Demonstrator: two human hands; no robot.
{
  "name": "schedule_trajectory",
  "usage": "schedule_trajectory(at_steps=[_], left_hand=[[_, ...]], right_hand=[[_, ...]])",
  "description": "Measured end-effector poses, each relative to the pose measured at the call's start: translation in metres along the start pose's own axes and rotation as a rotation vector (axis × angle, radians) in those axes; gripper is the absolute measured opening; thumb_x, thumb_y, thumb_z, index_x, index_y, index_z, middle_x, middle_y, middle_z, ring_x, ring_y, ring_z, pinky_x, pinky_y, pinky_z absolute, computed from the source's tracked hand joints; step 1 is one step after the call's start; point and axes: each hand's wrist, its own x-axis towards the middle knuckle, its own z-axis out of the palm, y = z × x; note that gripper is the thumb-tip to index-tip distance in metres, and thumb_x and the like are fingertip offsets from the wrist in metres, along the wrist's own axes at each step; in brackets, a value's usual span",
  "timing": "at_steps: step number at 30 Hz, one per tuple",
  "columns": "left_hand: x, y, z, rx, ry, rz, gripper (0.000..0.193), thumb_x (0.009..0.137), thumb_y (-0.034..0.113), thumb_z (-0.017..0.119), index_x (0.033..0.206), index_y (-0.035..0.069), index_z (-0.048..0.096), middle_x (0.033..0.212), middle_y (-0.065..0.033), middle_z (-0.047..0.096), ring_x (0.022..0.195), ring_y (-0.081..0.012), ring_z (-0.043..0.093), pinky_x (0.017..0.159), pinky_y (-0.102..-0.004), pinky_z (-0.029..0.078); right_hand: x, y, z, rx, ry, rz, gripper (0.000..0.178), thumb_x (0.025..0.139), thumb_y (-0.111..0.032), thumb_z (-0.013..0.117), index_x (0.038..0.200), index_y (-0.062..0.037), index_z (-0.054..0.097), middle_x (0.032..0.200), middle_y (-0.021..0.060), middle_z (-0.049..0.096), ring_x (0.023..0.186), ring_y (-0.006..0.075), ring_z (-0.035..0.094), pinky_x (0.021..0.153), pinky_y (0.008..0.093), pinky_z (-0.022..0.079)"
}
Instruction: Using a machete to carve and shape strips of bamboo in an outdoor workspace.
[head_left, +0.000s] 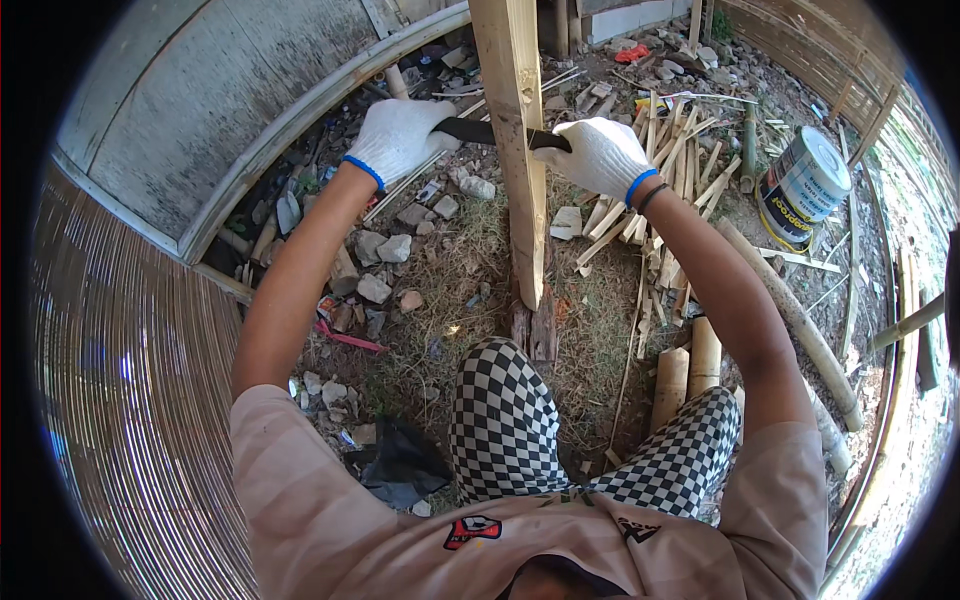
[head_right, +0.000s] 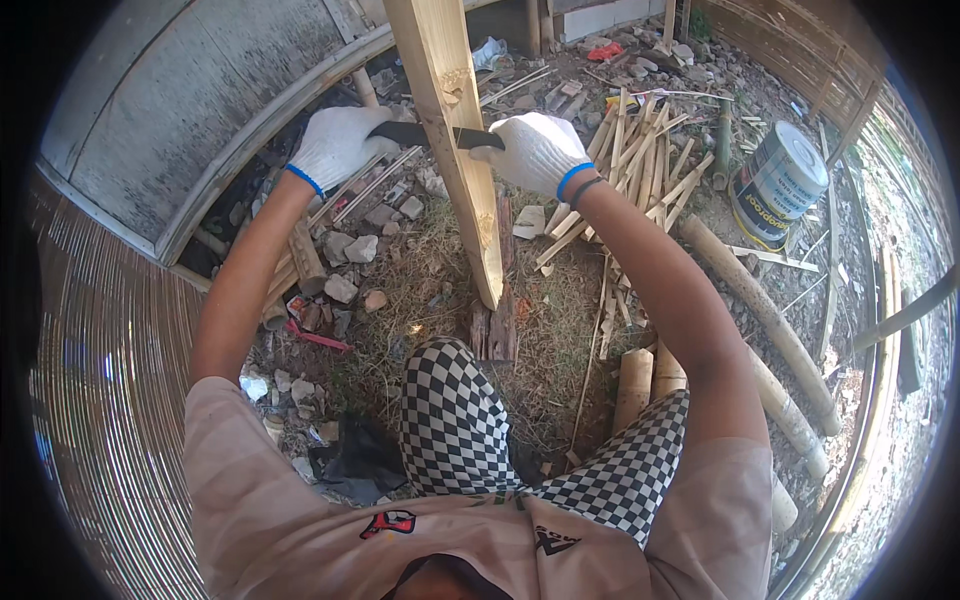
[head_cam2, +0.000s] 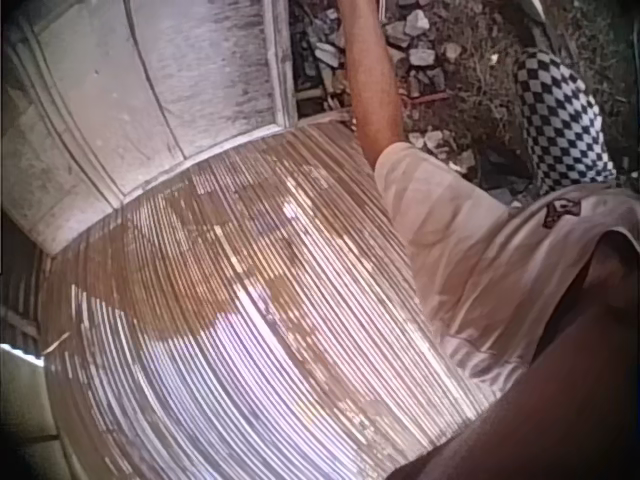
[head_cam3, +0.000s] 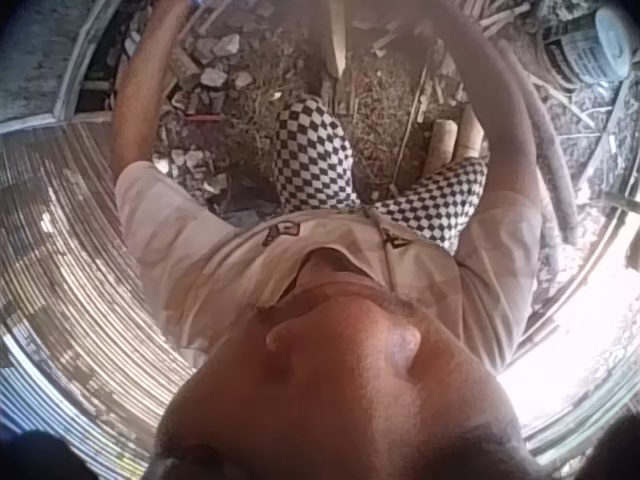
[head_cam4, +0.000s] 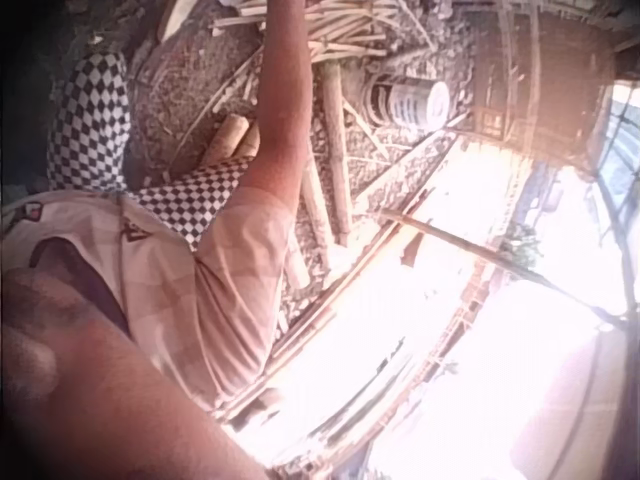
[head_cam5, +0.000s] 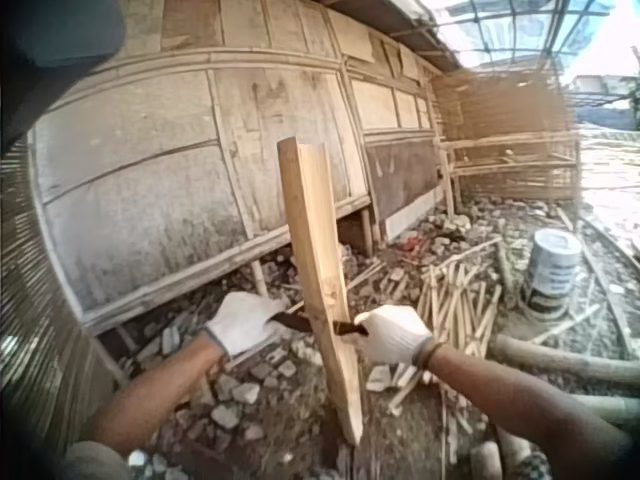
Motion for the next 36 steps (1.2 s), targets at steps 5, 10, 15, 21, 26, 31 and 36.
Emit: schedule_trajectory(at_steps=[5,10,15,21,26,31,36], left_hand=[[0.02,-0.013,0.021,0.056,0.09,0.005,0.029,0.086,0.044,0.07,0.103,0.02,0.071,0.084,-0.0061,0.072,0.083,-0.032,0.071,0.07,-0.0476,0.056],[0.041,-0.02,0.028,0.032,0.069,-0.044,0.041,0.082,0.05,0.073,0.113,0.023,0.073,0.093,-0.0091,0.075,0.087,-0.0323,0.072,0.078,-0.0478,0.057],[0.044,-0.028,0.019,0.084,0.003,-0.097,0.045,0.081,0.054,0.073,0.116,0.025,0.074,0.096,-0.0079,0.076,0.091,-0.0318,0.073,0.081,-0.0465,0.058],[0.02,-0.024,0.012,0.233,0.128,0.039,0.058,0.093,0.065,0.053,0.102,0.012,0.075,0.081,-0.0086,0.074,0.08,-0.0321,0.071,0.072,-0.0442,0.055],[0.003,-0.017,0.007,0.25,0.269,0.006,0.049,0.099,0.054,0.052,0.086,0.012,0.076,0.063,-0.0112,0.066,0.062,-0.0303,0.067,0.058,-0.0426,0.05],[0.02,-0.023,-0.074,0.222,0.717,0.165,0.046,0.103,0.045,0.051,0.077,0.015,0.075,0.06,-0.0031,0.066,0.053,-0.0257,0.064,0.05,-0.039,0.048],[-0.017,0.034,0.057,0.246,0.634,-0.058,0.044,0.098,0.033,0.054,0.061,0.013,0.066,0.056,-0.0112,0.06,0.05,-0.0315,0.057,0.052,-0.0427,0.044]], right_hand=[[0.012,0.017,0.018,-0.09,0.191,-0.077,0.038,0.096,-0.049,0.06,0.103,-0.0144,0.073,0.082,0.0127,0.072,0.077,0.0332,0.071,0.068,0.0427,0.056],[0.026,0.028,0.033,-0.075,0.372,-0.079,0.048,0.093,-0.055,0.062,0.112,-0.013,0.075,0.083,0.012,0.074,0.075,0.0315,0.073,0.067,0.0425,0.057],[0.041,0.021,0.037,-0.091,0.405,-0.05,0.047,0.091,-0.055,0.066,0.113,-0.0143,0.074,0.084,0.0106,0.075,0.076,0.0301,0.073,0.067,0.0416,0.057],[0.021,0.007,0.034,0.055,0.302,-0.084,0.037,0.097,-0.047,0.061,0.113,-0.0157,0.073,0.089,0.0147,0.073,0.082,0.0357,0.07,0.071,0.0424,0.056],[-0.002,0.006,0.021,0.091,0.284,-0.088,0.033,0.101,-0.04,0.055,0.108,-0.0159,0.077,0.084,0.0154,0.072,0.079,0.0374,0.069,0.071,0.0434,0.056],[-0.01,-0.008,-0.052,0.007,0.533,-0.084,0.044,0.104,-0.044,0.05,0.106,-0.0082,0.076,0.075,0.0177,0.069,0.073,0.0374,0.069,0.066,0.042,0.055],[-0.044,0.037,0.06,-0.066,0.625,-0.202,0.049,0.103,-0.045,0.05,0.08,-0.0098,0.076,0.064,0.0137,0.067,0.064,0.0351,0.069,0.059,0.0432,0.055]])
